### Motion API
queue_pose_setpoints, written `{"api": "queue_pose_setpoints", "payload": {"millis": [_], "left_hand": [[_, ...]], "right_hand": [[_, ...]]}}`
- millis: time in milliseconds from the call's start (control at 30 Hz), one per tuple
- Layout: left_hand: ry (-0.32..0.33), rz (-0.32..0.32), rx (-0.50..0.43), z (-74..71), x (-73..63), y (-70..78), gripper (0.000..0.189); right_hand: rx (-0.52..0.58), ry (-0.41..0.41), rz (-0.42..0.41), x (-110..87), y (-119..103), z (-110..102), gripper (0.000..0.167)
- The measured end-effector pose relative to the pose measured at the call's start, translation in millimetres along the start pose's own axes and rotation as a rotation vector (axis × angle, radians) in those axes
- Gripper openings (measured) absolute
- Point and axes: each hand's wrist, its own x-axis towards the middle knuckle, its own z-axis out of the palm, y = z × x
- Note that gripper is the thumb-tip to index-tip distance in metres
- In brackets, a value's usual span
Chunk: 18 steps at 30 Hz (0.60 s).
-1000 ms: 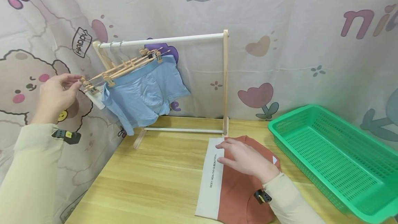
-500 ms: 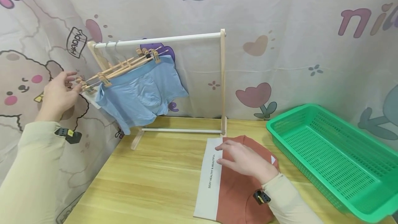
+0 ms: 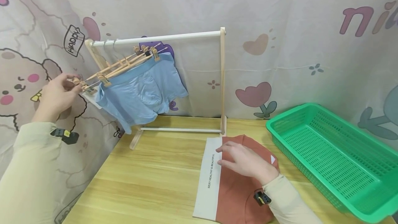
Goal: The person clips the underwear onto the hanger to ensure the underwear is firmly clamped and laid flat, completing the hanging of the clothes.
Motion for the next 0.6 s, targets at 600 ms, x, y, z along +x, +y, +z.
{"api": "queue_pose_setpoints", "payload": {"millis": [600], "left_hand": [[-0.09,0.199,0.17,0.4,-4.6,28.7,0.025]], "right_hand": [[0.016,-0.022,0.008,0.1,8,8,0.033]]}}
